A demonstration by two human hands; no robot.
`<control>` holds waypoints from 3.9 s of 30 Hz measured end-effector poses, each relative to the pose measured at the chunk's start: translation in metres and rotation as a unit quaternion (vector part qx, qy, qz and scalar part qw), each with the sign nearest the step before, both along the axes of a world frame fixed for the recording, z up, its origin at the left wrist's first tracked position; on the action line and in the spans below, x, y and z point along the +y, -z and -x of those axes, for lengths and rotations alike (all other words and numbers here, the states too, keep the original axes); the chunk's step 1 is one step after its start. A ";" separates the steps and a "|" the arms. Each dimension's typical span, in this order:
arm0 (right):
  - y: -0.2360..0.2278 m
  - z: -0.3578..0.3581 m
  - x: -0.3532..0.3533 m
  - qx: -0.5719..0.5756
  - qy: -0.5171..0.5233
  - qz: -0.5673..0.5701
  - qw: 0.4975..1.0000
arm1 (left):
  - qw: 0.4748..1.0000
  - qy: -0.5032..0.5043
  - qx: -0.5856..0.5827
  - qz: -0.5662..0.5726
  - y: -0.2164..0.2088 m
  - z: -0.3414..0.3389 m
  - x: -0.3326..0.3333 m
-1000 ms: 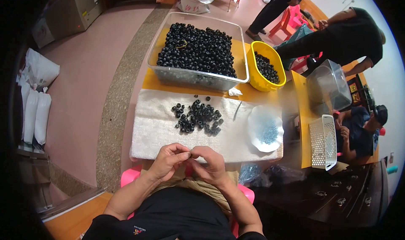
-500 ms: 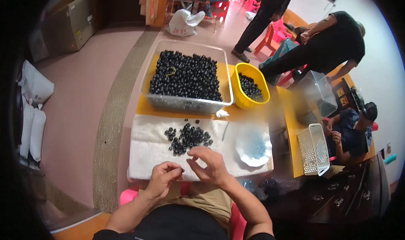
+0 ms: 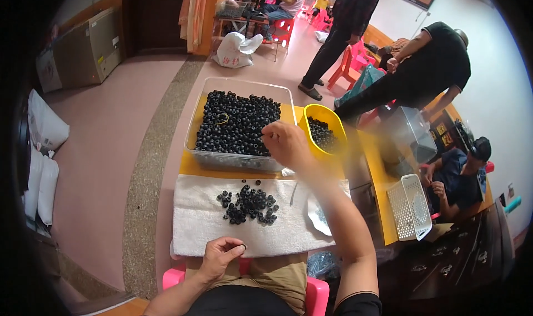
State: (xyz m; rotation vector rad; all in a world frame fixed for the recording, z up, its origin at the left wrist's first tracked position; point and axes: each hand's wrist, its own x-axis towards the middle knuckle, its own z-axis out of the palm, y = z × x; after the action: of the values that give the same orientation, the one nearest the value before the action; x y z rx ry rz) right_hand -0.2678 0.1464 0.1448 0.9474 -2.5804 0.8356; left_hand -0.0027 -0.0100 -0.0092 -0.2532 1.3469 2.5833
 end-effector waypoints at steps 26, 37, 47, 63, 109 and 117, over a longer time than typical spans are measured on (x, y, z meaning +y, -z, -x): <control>0.054 0.072 -0.021 -0.171 -0.095 -0.315 0.929 | 0.999 0.024 -0.017 0.040 -0.002 0.004 -0.008; 0.012 0.019 -0.017 0.027 -0.019 -0.050 0.998 | 0.999 0.011 -0.033 0.018 -0.001 0.007 -0.007; 0.092 -0.080 0.041 -0.147 -0.027 -0.159 0.976 | 0.999 0.010 -0.035 0.017 0.000 0.006 -0.005; 0.096 -0.096 0.024 -0.108 -0.018 -0.218 0.970 | 0.999 0.008 -0.042 0.024 0.006 0.005 -0.002; 0.109 -0.142 0.015 -0.198 -0.102 0.146 0.964 | 0.999 -0.034 -0.031 0.022 0.003 0.005 0.005; 0.108 -0.189 0.014 -0.136 -0.150 0.139 0.969 | 0.995 0.005 -0.015 -0.094 0.007 0.004 0.007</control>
State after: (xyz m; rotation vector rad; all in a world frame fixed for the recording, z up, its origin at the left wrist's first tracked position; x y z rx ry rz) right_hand -0.0784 0.1599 0.0370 1.2252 -2.4705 1.4576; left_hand -0.0064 -0.0026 -0.0165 -0.2507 1.0816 2.6652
